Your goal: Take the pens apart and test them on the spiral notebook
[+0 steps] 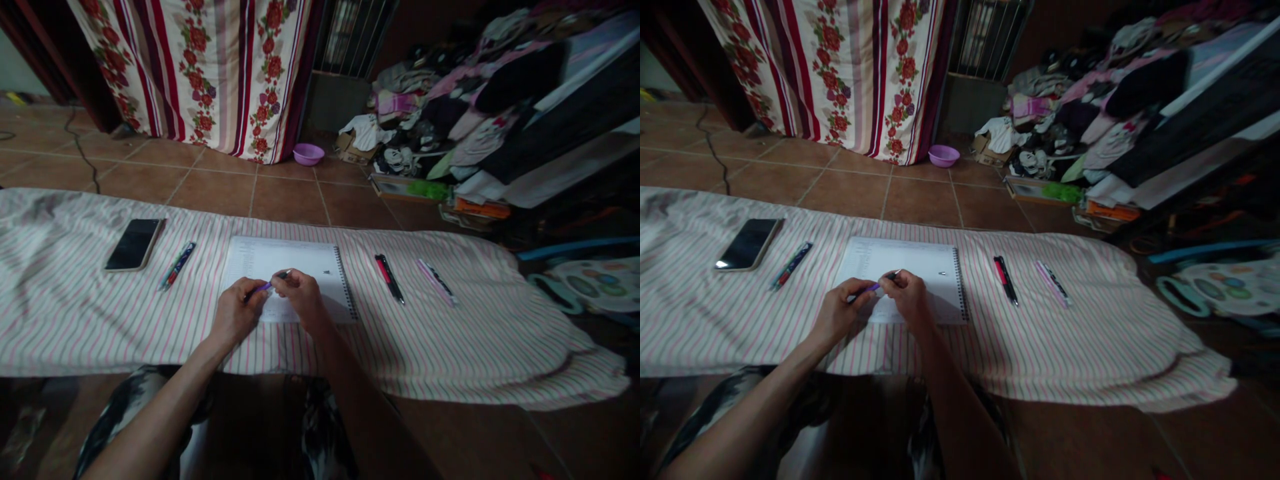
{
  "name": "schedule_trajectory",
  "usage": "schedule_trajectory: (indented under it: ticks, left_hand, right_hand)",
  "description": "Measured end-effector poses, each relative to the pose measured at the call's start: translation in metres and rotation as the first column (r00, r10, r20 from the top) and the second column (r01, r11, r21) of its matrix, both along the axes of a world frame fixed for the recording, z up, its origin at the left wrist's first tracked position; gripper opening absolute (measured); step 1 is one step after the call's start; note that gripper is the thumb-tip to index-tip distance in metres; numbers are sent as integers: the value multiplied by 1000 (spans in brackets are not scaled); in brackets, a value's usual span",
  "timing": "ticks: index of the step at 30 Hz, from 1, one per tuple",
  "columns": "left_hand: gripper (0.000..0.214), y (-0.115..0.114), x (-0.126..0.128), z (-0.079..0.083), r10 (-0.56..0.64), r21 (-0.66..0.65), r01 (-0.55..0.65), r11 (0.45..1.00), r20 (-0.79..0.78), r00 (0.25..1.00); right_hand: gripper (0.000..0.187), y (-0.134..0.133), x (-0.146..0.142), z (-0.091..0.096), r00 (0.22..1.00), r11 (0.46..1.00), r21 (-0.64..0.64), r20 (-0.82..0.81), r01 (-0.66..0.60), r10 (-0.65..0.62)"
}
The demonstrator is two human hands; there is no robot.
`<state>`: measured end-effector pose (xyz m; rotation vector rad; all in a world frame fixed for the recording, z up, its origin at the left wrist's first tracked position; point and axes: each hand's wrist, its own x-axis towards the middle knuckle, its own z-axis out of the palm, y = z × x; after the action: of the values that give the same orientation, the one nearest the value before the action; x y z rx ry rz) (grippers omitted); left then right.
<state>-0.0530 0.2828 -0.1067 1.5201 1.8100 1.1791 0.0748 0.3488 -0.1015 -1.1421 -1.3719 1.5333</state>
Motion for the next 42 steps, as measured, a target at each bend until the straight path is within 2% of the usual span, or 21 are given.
schedule_trajectory:
  ticks: [5,14,17,25,30,36,42]
  left_hand:
    - [24,-1,0,1,8,-43,-7,999,25,1000]
    - [18,-2,0,0,39,-31,-41,999,-75,996]
    - [18,-2,1,2,50,-23,-52,998,-66,997]
    - [21,2,-2,-3,65,-103,-53,993,123,990]
    - [20,1,-2,-4,68,-101,-56,993,116,991]
    - [17,-2,0,4,72,-88,-72,994,-4,997]
    - [20,1,0,-4,85,-131,-75,989,76,993]
  right_hand:
    - [18,-2,1,7,999,998,46,-7,-37,37]
    - [20,-2,0,-2,992,999,48,126,-10,4]
    - [20,-1,-1,-3,996,999,39,89,-15,11]
    - [30,0,-3,-5,998,999,2,-30,-46,46]
    - [25,0,-2,-5,1000,999,27,2,-30,29]
    - [23,-1,-1,0,996,997,33,59,-70,68]
    - [25,-1,-2,0,999,999,22,21,-47,46]
